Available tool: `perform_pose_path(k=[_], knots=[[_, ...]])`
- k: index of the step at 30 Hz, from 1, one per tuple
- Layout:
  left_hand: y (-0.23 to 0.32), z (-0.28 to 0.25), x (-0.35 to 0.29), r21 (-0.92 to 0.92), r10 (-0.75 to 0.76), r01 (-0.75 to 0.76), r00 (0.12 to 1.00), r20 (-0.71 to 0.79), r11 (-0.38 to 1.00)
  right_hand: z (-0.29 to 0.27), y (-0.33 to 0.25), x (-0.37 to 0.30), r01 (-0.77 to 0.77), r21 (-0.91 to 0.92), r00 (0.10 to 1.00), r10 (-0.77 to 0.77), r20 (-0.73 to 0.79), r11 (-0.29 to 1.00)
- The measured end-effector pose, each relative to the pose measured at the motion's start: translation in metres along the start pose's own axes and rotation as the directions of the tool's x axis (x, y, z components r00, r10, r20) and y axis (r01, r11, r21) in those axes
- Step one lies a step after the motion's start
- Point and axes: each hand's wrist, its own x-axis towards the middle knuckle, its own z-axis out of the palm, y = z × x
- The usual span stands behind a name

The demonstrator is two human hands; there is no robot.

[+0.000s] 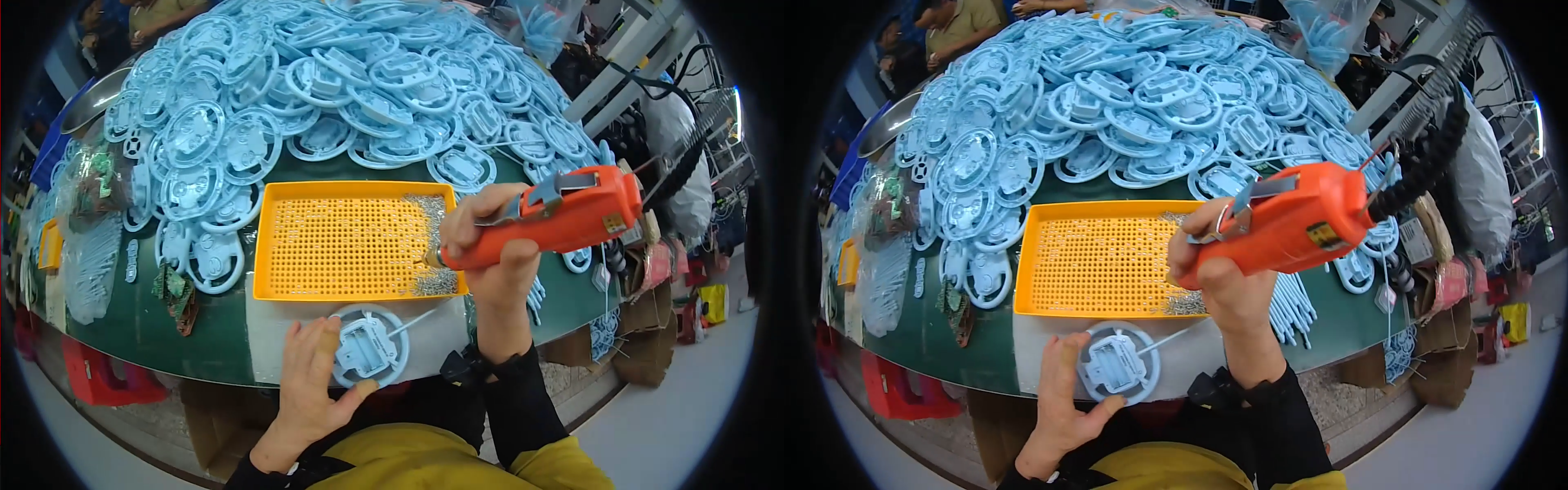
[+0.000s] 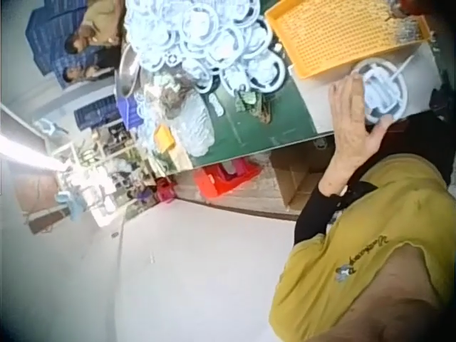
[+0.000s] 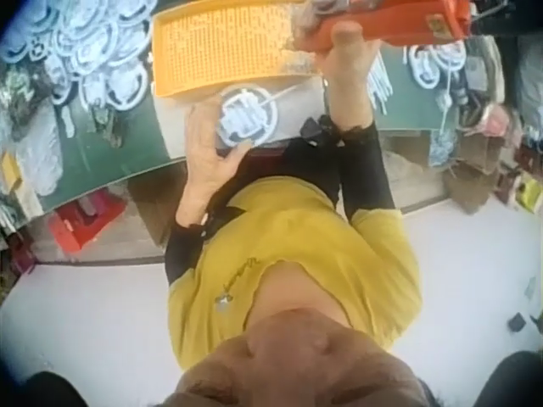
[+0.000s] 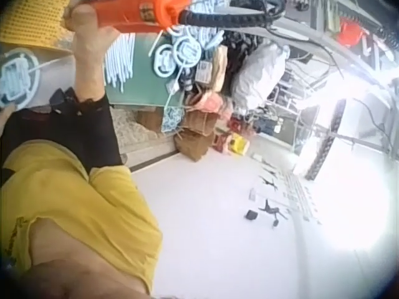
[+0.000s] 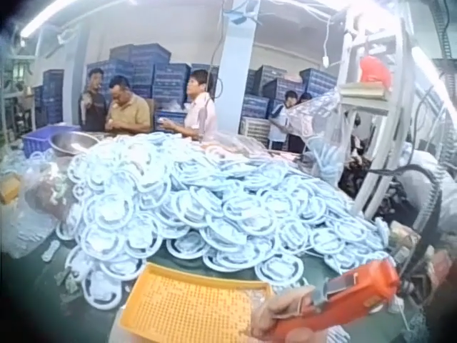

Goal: The recorder is assembling small plastic components, using a hand-held powered screwdriver to fasten metal pins or screws into a blue circular plastic housing.

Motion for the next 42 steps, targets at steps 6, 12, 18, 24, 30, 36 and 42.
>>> perform_pose_path(k=[6,12,18,24,30,36,42], knots=[[-0.001,0.008,0.005,-0.169,0.049,-0.059,0.997,-0.064,0.984,-0.003,0.002,-0.007,-0.003,0.156,1.0,0.002,0.01,0.988],[-0.004,0.003,0.003,-0.152,0.073,-0.071,0.997,0.007,0.986,-0.002,0.003,-0.006,-0.006,0.165,1.0,0.005,0.009,0.986],[-0.004,0.003,0.001,-0.13,0.068,-0.068,0.998,-0.01,0.989,-0.003,0.011,-0.004,0.01,0.125,1.0,-0.014,0.028,0.992],[-0.005,0.002,-0.001,-0.132,0.023,-0.024,1.0,-0.012,0.991,0.003,0.012,-0.004,0.005,0.139,1.0,-0.005,0.006,0.99],[-0.003,0.008,0.005,-0.217,-0.007,0.007,1.0,-0.002,0.976,0.006,-0.024,-0.005,0.031,-0.022,0.999,-0.031,-0.019,0.999],[0.003,0.005,0.008,-0.119,0.057,-0.057,0.998,-0.005,0.991,0.033,-0.064,-0.045,0.027,0.115,0.995,-0.037,0.088,0.993],[0.007,0.008,0.007,-0.143,0.012,-0.014,1.0,-0.011,0.99,0.033,-0.056,-0.075,0.008,-0.021,0.99,-0.005,0.138,1.0]])
